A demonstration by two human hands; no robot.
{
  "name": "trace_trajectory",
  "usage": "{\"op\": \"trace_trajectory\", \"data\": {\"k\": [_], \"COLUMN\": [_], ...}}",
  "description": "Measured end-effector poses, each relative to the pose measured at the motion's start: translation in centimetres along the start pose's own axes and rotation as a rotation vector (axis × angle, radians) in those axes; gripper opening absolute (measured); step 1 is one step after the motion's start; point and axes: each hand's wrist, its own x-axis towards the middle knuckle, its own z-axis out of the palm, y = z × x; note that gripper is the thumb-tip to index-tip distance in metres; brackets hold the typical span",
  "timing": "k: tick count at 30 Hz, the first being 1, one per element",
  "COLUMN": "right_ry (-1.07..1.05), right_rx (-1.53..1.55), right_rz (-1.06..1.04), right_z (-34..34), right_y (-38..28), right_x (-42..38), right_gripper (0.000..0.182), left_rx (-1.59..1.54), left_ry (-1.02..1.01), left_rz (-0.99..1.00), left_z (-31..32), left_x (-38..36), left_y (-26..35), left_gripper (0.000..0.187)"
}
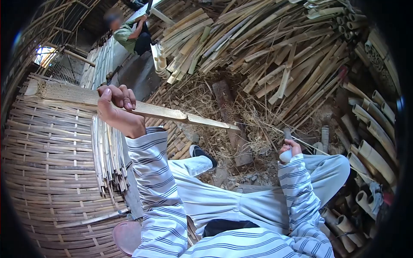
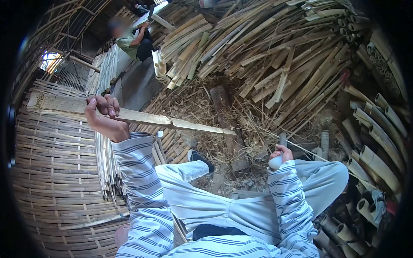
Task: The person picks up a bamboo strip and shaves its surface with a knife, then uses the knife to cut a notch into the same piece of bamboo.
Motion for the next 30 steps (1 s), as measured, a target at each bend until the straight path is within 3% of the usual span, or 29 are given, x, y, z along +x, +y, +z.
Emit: {"op": "trace_trajectory", "data": {"k": [6, 8, 10, 12, 14, 17, 20, 28, 30], "right_ry": [-0.065, -0.018, -0.114, -0.076, -0.104, 0.105, 0.209, 0.207, 0.220], "right_rx": [-0.106, -0.455, -0.716, -0.875, -1.039, -1.547, -1.708, -1.632, -1.665], "right_rz": [0.127, -0.240, -0.557, -0.730, -0.769, -1.130, -0.870, -0.603, -0.632], "right_z": [1.9, 3.9, 3.7, 4.4, 4.0, 3.3, 4.0, 1.4, 2.0], "right_y": [1.6, 4.5, 6.1, 7.2, 7.2, 6.9, 7.5, 9.4, 9.8], "right_x": [-2.8, -5.1, -4.2, -4.2, -3.7, -2.8, -3.8, -0.3, -1.3], "right_gripper": [0.032, 0.025, 0.035, 0.040, 0.041, 0.044, 0.047, 0.054, 0.057], "left_rx": [-0.033, -0.030, -0.022, -0.009, -0.022, -0.019, 0.005, 0.020, 0.016], "left_ry": [-0.106, -0.111, -0.107, -0.098, -0.077, -0.080, -0.052, -0.057, -0.048], "left_rz": [-0.020, -0.017, -0.017, -0.025, -0.025, -0.014, -0.003, 0.002, 0.000], "left_z": [0.0, 0.0, -0.1, 0.1, 0.2, -0.4, -0.6, -1.1, -1.2], "left_x": [0.2, 0.1, 0.0, -0.3, -0.5, -0.2, -0.3, -0.4, -0.6], "left_y": [-0.5, -0.5, -0.4, -0.2, -0.2, -0.2, -0.2, 0.1, 0.1], "left_gripper": [0.022, 0.023, 0.022, 0.022, 0.020, 0.021, 0.023, 0.024, 0.024]}}
